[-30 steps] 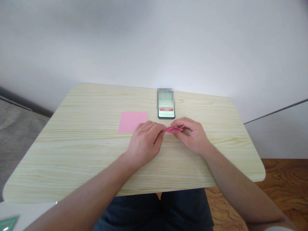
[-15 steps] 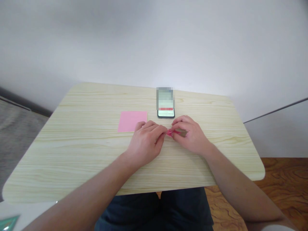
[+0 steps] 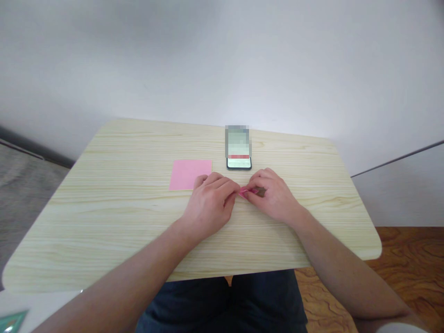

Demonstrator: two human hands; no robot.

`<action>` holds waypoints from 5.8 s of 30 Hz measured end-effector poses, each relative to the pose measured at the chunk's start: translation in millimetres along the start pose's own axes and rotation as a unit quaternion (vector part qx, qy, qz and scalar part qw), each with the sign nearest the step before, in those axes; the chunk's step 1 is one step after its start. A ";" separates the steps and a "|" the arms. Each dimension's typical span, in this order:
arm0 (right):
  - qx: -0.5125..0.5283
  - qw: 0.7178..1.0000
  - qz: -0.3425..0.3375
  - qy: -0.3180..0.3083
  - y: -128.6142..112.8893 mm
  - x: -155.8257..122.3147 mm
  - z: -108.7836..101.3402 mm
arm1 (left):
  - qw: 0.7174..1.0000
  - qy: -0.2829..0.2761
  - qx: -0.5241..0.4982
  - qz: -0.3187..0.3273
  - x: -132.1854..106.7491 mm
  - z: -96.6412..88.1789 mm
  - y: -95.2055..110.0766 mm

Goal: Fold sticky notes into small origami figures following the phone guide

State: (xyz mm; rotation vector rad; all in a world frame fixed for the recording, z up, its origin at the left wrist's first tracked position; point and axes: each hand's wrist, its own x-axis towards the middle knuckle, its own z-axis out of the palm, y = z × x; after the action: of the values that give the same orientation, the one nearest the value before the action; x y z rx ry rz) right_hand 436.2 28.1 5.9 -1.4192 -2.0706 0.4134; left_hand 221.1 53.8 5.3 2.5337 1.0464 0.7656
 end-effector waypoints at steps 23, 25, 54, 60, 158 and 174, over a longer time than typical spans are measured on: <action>0.016 0.999 0.010 -0.034 3.7 2.8 -5.6 | 1.000 -0.010 -0.017 -0.022 0.5 0.9 -0.3; 0.054 0.998 0.024 -0.036 5.2 3.7 -7.8 | 0.999 -0.015 -0.017 -0.024 0.3 -0.2 0.1; 0.170 0.980 0.093 0.047 3.0 3.4 -13.4 | 0.983 0.063 -0.121 -0.122 3.9 -4.4 -4.8; 0.184 0.976 0.094 0.064 1.9 1.8 -11.1 | 0.984 0.082 -0.117 -0.107 3.1 -5.4 -4.4; -0.124 0.976 0.085 0.155 132.4 6.2 -101.3 | 0.996 0.069 -0.031 -0.052 3.9 -1.2 -5.4; -0.238 0.948 0.147 0.152 251.1 19.7 -163.6 | 0.997 0.073 -0.021 -0.034 4.0 1.2 -12.7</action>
State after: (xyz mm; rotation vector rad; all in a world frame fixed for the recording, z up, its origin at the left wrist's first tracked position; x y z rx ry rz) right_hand 718.4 130.7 -0.4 -1.9455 -1.7746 -0.2073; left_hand 217.0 65.3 0.0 2.4235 1.1439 0.9561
